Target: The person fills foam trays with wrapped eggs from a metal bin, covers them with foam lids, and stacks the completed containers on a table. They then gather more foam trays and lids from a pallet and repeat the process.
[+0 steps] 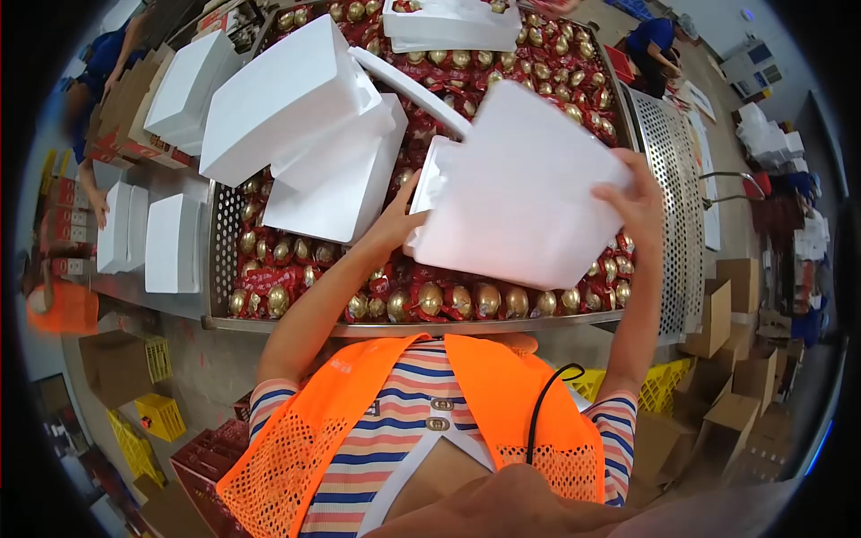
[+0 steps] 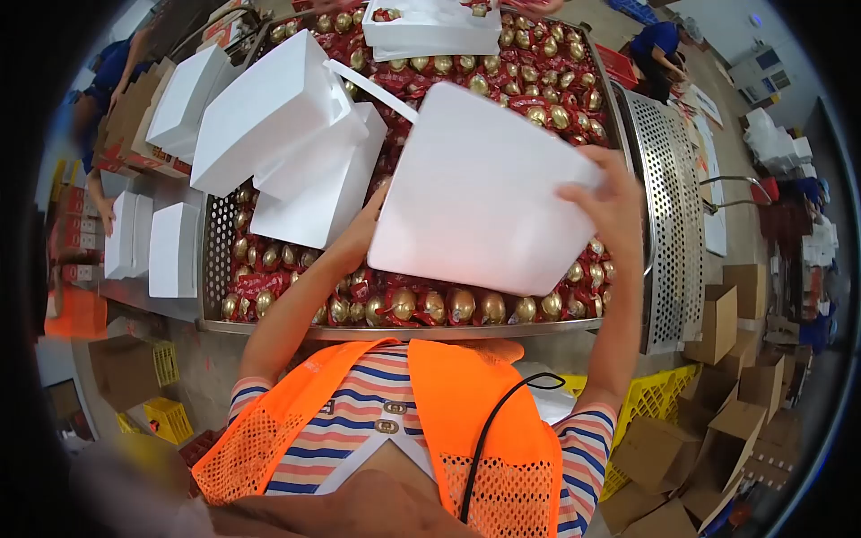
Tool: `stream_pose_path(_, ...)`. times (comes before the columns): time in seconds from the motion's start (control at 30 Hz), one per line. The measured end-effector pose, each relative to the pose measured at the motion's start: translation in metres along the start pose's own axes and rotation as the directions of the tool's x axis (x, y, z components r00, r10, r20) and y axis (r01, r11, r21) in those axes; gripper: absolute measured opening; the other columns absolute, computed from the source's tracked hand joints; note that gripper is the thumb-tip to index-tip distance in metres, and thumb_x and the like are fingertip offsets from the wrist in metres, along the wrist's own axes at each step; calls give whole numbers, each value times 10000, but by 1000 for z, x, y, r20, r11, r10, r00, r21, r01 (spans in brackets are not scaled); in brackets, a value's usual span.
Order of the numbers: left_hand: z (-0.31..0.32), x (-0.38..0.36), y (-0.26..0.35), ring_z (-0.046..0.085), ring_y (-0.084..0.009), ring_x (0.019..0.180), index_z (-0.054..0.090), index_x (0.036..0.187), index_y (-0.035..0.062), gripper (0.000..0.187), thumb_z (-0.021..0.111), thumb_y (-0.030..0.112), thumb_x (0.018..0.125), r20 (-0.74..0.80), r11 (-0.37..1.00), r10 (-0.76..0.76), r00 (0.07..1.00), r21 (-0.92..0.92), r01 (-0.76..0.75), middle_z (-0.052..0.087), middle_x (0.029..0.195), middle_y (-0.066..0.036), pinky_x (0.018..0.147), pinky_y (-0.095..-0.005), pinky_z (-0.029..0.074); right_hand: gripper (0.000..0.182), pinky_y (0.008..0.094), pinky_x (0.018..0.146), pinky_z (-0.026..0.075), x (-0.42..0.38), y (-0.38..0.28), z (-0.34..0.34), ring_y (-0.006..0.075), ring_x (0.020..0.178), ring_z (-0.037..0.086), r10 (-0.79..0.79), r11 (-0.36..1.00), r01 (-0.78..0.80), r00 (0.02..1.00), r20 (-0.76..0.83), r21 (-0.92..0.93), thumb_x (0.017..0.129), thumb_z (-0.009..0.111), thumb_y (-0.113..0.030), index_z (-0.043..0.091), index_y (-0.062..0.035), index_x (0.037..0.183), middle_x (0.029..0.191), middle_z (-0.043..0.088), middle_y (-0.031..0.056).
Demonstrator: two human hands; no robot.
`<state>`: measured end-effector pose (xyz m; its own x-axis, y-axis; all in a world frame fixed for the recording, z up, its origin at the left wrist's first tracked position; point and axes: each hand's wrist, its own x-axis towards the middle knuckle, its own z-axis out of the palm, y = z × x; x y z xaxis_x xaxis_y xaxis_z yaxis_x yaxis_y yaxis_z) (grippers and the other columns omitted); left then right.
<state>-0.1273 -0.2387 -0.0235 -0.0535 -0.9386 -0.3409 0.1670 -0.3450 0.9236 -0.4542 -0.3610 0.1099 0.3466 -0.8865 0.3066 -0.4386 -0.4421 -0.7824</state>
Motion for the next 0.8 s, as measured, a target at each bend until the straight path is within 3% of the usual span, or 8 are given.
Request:
stream_pose_path(0.07, 0, -7, -8, 514, -227, 1234, 236, 1530, 101, 769, 631, 112, 870, -83, 998, 61, 995, 7, -61, 452, 1432, -150, 1019, -359, 415, 478, 281, 887, 461, 0, -15, -46, 147, 980, 592, 3, 995, -19, 986, -169, -94, 715, 814, -71, 638, -27, 1157, 1088, 635, 41)
stream_pose_path(0.1, -3, -11, -6, 527, -227, 1220, 265, 1513, 79, 742, 635, 130, 872, -122, 999, 0, 993, -45, -6, 473, 1413, -149, 1016, -359, 421, 478, 282, 902, 458, -1, -10, -73, 153, 990, 593, -80, 985, 27, 947, -310, -173, 725, 807, -64, 631, -12, 1166, 1108, 636, 49)
stream_pose_path(0.23, -21, -36, 7, 588, -230, 1146, 405, 1411, -15, 625, 653, 201, 880, -208, 930, -189, 960, -352, 107, 577, 1290, -144, 983, -353, 460, 480, 300, 913, 449, -38, -30, -142, 182, 1011, 574, 50, 989, -107, 893, -447, -103, 735, 779, -25, 622, 18, 1186, 1074, 630, 79)
stream_pose_path(0.37, -43, -38, -1, 634, -250, 1056, 520, 1270, -62, 486, 632, 244, 909, -165, 785, -185, 969, -617, 45, 632, 1181, -157, 944, -356, 498, 390, 287, 807, 432, -90, -25, -185, 188, 896, 536, -70, 910, 7, 988, -135, -415, 730, 739, -28, 668, 21, 1110, 930, 580, 81)
stream_pose_path(0.47, -44, -27, 3, 668, -263, 965, 559, 1208, -49, 406, 582, 248, 932, -70, 720, -121, 990, -693, 39, 653, 1108, -166, 841, -409, 559, 390, 285, 703, 377, -99, -41, -182, 205, 795, 485, -92, 878, 171, 977, 193, -448, 681, 674, -79, 712, -23, 1065, 850, 480, 65)
stream_pose_path(0.53, -38, -23, 15, 677, -280, 922, 570, 1170, -39, 371, 529, 252, 943, 0, 689, -51, 999, -724, 36, 658, 1066, -168, 750, -466, 593, 543, 338, 657, 389, -102, -41, -153, 246, 767, 489, -138, 838, 259, 952, 272, -481, 575, 645, -83, 734, -111, 1110, 822, 448, 85)
stream_pose_path(0.63, -33, -18, 32, 648, -439, 733, 459, 1304, -63, 546, 416, 361, 962, -19, 780, -42, 999, -625, 21, 572, 1186, -326, 519, -452, 570, 467, 352, 607, 391, -94, -34, -89, 215, 702, 475, -308, 718, 496, 855, 417, -488, 617, 636, -48, 760, -230, 1029, 754, 419, 27)
stream_pose_path(0.8, -48, -7, 17, 660, -446, 758, 437, 1353, -36, 583, 466, 372, 939, -240, 815, -84, 967, -575, -72, 541, 1249, -339, 558, -492, 578, 440, 355, 705, 459, -83, 8, 31, 217, 819, 527, -470, 575, 649, 760, 449, -497, 757, 577, -148, 612, -168, 1195, 928, 532, 16)
